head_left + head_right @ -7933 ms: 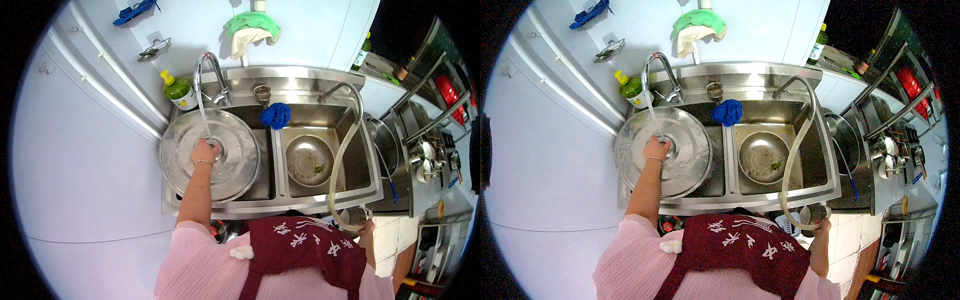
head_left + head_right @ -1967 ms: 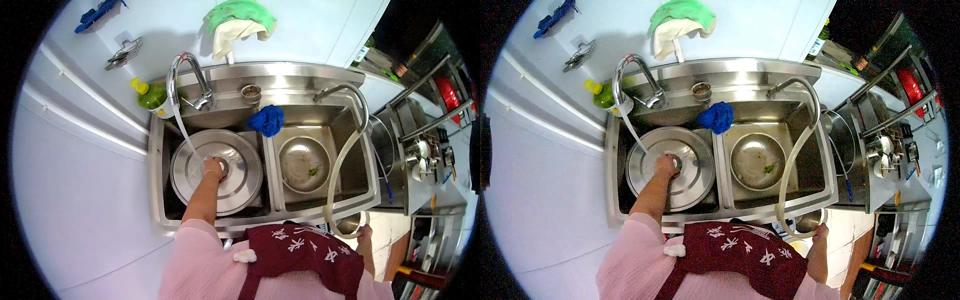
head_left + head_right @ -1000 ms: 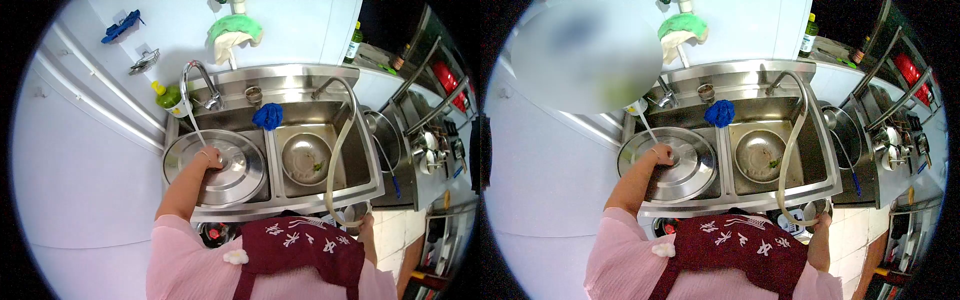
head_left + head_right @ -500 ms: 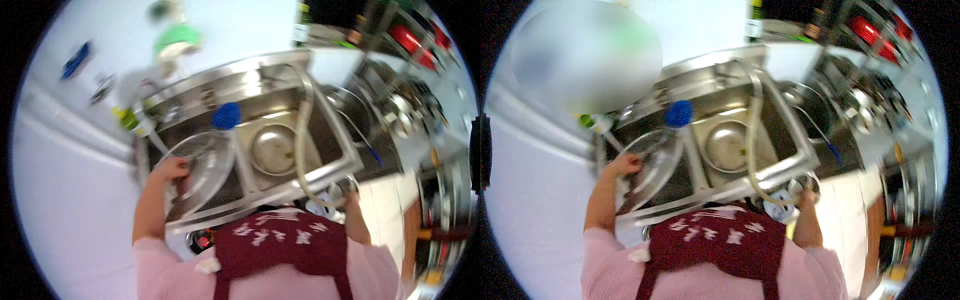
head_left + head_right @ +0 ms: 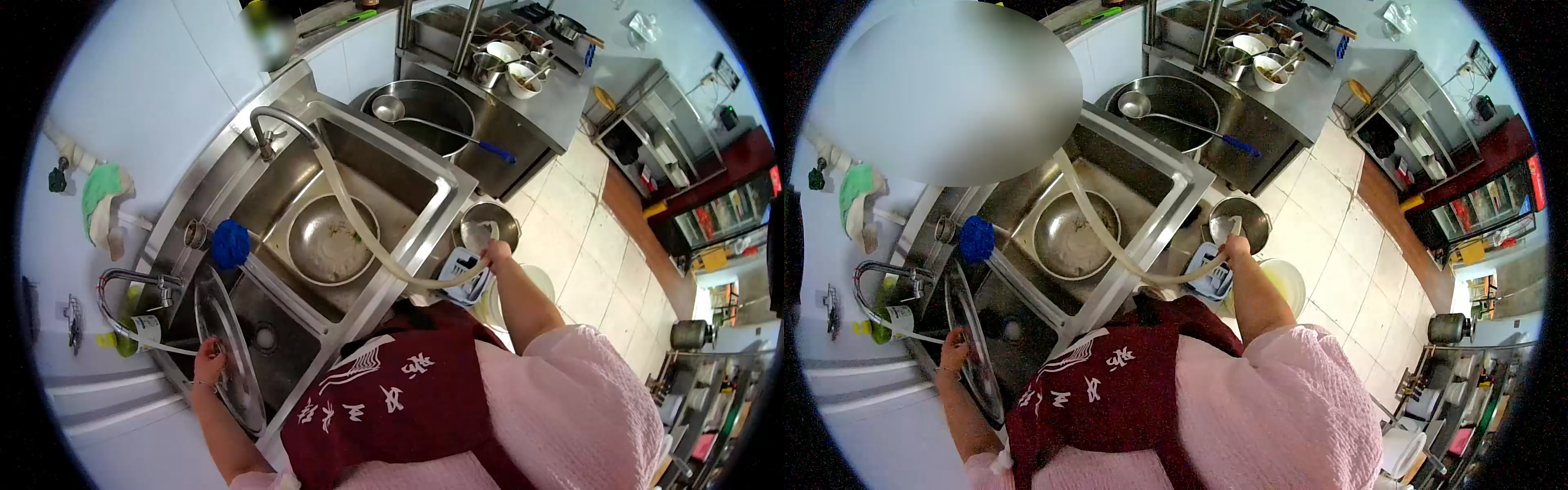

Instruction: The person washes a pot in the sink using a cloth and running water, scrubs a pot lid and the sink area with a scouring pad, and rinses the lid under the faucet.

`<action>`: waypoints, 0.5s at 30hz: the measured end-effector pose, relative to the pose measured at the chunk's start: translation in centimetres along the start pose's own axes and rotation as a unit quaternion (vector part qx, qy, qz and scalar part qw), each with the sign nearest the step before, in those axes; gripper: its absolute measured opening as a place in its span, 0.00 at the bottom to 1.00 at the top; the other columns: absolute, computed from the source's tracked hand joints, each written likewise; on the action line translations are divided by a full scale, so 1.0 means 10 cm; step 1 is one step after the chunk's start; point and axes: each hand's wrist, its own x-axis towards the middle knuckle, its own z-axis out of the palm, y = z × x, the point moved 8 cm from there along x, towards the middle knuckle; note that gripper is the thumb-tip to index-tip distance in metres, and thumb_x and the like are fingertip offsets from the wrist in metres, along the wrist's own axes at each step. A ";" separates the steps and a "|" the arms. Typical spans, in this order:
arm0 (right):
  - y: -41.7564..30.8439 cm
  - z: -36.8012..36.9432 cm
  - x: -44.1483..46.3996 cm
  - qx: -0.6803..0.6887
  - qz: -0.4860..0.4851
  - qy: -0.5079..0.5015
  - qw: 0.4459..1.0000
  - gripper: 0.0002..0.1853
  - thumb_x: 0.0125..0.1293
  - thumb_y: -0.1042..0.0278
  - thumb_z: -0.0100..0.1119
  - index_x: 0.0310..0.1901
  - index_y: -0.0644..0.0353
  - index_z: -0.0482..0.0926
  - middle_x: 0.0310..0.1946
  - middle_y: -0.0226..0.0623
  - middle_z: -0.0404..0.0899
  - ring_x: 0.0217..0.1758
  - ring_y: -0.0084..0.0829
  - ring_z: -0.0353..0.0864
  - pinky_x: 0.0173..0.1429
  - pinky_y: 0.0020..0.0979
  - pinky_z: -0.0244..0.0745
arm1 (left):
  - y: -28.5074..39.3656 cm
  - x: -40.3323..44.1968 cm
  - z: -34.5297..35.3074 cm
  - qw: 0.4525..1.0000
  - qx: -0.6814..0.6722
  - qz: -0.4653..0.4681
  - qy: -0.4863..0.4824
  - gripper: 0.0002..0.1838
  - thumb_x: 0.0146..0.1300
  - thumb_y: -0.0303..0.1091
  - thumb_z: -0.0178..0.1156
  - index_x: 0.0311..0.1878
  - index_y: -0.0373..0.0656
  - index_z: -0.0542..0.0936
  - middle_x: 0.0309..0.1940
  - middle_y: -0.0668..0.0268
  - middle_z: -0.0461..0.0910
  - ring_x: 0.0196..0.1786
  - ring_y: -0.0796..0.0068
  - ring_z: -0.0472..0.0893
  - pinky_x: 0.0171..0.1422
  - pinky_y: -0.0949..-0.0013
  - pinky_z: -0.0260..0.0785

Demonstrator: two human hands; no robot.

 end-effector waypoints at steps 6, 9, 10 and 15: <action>0.01 -0.02 -0.12 0.003 0.001 -0.002 1.000 0.13 0.64 0.64 0.44 0.37 0.66 0.72 0.21 0.39 0.71 0.19 0.34 0.72 0.20 0.35 0.67 | -0.26 0.26 -0.04 0.994 -0.046 0.083 0.046 0.22 0.47 0.22 0.60 0.49 0.41 0.71 0.32 0.69 0.72 0.32 0.78 0.72 0.37 0.72 0.67; -0.05 -0.03 -0.20 0.024 -0.012 0.009 1.000 0.12 0.63 0.65 0.44 0.37 0.66 0.72 0.21 0.39 0.71 0.20 0.34 0.72 0.20 0.34 0.68 | -0.11 0.23 -0.07 0.975 0.091 0.147 0.139 0.23 0.47 0.23 0.62 0.50 0.40 0.71 0.31 0.69 0.73 0.34 0.76 0.73 0.40 0.71 0.68; -0.07 -0.03 -0.22 0.026 -0.017 0.014 0.999 0.11 0.63 0.66 0.45 0.37 0.67 0.72 0.22 0.40 0.71 0.20 0.34 0.73 0.21 0.35 0.68 | -0.07 0.24 -0.05 0.975 0.090 0.147 0.140 0.23 0.47 0.23 0.62 0.50 0.40 0.71 0.31 0.69 0.73 0.34 0.76 0.73 0.40 0.71 0.68; 0.00 -0.03 -0.05 0.041 -0.002 -0.001 0.999 0.12 0.65 0.65 0.46 0.39 0.66 0.73 0.24 0.41 0.71 0.22 0.34 0.73 0.22 0.35 0.70 | -0.18 0.39 0.02 0.963 0.111 0.179 0.169 0.26 0.45 0.26 0.66 0.50 0.38 0.71 0.44 0.58 0.74 0.46 0.65 0.77 0.49 0.66 0.71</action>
